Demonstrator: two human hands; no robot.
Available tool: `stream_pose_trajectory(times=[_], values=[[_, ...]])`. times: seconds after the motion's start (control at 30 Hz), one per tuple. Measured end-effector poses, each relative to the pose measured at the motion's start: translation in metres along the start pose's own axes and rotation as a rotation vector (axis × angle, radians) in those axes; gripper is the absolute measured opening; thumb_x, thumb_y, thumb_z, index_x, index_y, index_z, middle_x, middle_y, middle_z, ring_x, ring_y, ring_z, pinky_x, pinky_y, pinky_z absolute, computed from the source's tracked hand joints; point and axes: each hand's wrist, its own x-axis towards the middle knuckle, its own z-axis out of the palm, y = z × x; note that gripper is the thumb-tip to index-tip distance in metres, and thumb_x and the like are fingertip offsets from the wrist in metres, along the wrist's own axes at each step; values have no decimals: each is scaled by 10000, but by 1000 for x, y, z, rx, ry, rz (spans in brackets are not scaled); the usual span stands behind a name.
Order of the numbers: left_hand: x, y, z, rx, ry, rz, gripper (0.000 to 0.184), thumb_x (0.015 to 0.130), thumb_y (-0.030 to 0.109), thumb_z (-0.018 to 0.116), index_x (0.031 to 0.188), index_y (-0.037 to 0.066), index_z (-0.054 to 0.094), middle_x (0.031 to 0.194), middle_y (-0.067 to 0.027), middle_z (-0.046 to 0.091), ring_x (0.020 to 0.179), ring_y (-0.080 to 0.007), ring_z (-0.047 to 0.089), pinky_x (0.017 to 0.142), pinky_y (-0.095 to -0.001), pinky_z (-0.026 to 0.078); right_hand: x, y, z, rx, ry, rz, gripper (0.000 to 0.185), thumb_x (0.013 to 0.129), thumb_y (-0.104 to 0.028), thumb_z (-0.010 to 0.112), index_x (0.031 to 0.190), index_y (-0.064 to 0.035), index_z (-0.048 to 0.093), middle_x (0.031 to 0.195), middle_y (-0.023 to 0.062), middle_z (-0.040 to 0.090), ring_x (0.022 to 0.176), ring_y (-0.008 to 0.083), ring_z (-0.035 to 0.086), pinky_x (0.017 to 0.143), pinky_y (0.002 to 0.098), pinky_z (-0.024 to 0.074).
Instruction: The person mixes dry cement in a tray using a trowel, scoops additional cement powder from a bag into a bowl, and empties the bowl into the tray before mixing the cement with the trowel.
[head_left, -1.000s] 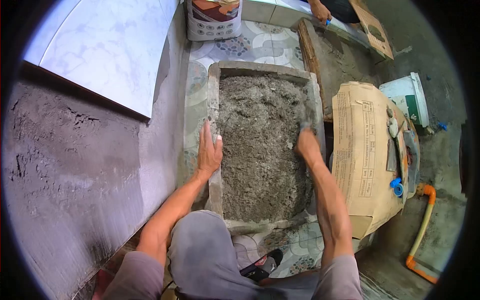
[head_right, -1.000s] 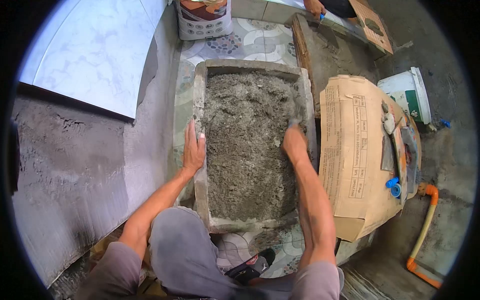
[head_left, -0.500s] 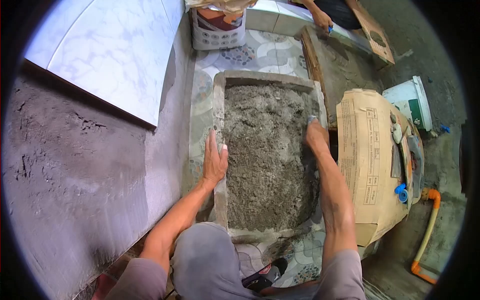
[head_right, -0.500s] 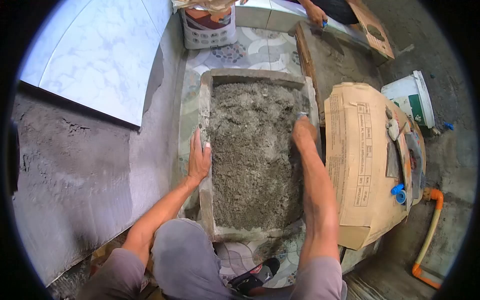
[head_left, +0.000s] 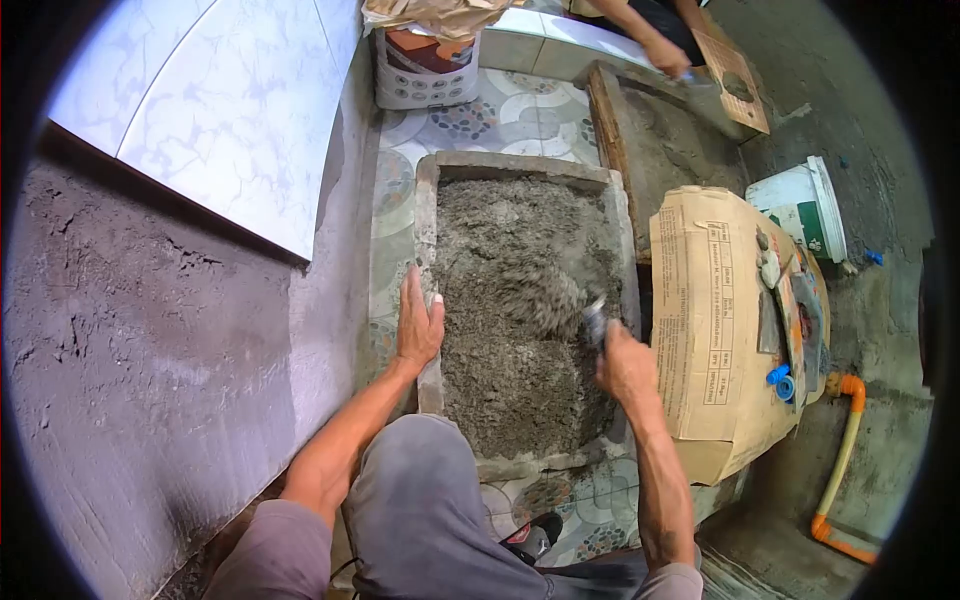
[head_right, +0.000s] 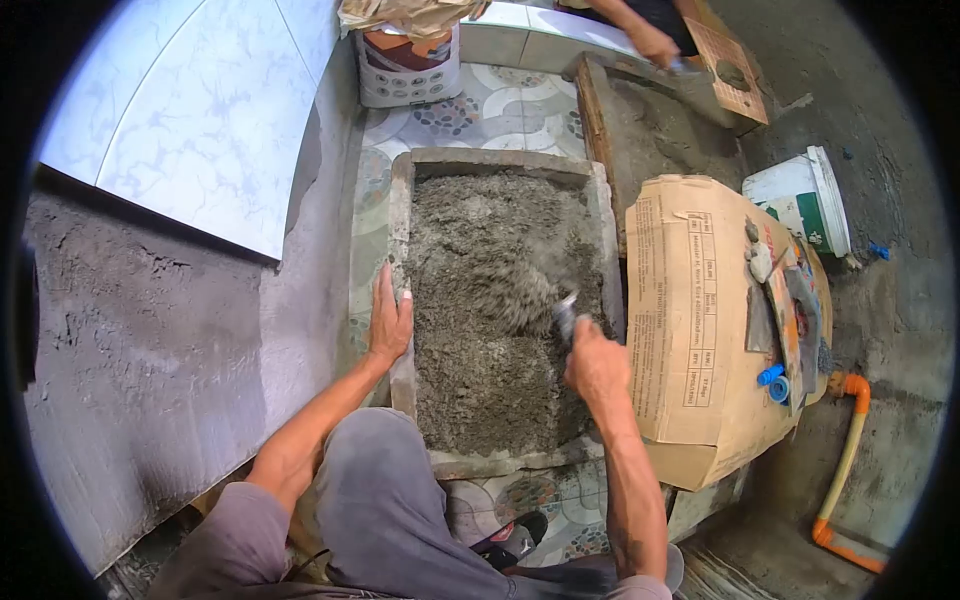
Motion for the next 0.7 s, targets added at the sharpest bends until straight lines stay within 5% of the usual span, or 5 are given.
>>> stream_pose_trajectory(times=[0.13,0.27,0.47,0.7], values=[[-1,-7,1,11,-4,21,657,990,243,435,1488,-97,173,1509,-323,250,1413,-448,250,1179,-453,212,79,23,8,43,151,114,327,735,-61,652,996,45,487,820,243,647,813,427,660,655,504,538],[2,-1,-4,38,-6,12,657,996,257,427,1488,-98,172,1512,-325,245,1412,-453,247,1179,-457,209,152,6,30,-2,-20,5,389,733,-98,734,1044,32,538,942,212,688,876,349,699,750,435,568],[-1,0,0,25,-30,-21,664,1005,284,416,1491,-94,167,1520,-323,232,1414,-456,240,1180,-468,202,46,-34,6,-180,-168,-159,415,756,-107,737,1080,51,531,869,185,677,764,323,715,645,387,580],[-1,-1,0,8,-5,19,657,1007,291,414,1485,-96,186,1503,-317,261,1399,-446,270,1168,-461,225,28,-6,28,-369,81,129,303,871,-94,601,1135,43,541,912,134,681,698,235,715,595,317,578]])
